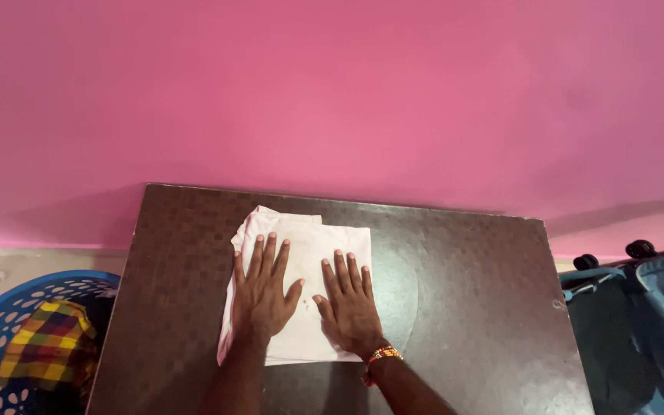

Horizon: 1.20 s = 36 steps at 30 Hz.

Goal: The person picks up a white t-shirt from a laundry basket, spreads it out on a table, and folds it into a small rectangle before placing it into an open suitcase.

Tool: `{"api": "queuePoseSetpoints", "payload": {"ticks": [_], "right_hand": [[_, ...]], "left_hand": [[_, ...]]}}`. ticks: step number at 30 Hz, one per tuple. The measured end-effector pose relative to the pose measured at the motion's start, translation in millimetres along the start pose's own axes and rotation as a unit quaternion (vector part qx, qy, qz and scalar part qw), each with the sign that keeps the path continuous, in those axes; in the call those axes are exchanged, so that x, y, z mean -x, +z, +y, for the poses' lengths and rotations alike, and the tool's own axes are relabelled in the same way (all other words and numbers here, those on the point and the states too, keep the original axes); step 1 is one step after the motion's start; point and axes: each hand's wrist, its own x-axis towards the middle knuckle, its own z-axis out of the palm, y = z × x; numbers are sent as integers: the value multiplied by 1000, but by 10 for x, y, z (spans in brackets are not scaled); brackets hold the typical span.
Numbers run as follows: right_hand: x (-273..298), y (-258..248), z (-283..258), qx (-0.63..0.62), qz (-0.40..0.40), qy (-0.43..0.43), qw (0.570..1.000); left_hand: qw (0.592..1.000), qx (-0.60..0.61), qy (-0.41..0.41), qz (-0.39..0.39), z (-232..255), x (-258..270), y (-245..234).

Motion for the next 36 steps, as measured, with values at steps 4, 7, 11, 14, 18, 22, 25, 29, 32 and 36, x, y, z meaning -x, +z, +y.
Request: {"api": "queuePoseSetpoints", "payload": {"ticks": [4,7,11,14,18,22,25,29,32,36], "right_hand": [[13,-1,66,-20,0,-21,1000],[-3,0,79,-6,4,-23,1000],[2,3,19,10,5,-5,1000],[0,-24,-5,-3,19,-2,1000],[-32,-52,-40,-25,8,32,999],[-115,-44,-35,-46,9,67,997],[-151,-28,-36,-45,18,63,997],[-142,4,-23,-17,30,43,998],[-174,52,-2,9,42,42,998],[-177,83,8,35,35,34,998]], "left_hand": [[999,37,-5,12,17,-34,-40],[998,63,-8,24,1,0,-90],[998,58,-8,20,21,-32,-90],[998,54,-8,27,13,-37,-74],[998,54,-14,19,9,-25,-80],[998,54,-13,21,-2,-26,-99],[997,68,-16,33,-15,-58,-98],[996,71,-23,49,5,-51,-68],[998,55,-36,25,-5,-80,-37],[998,40,-41,-3,-12,-111,-36]]}}
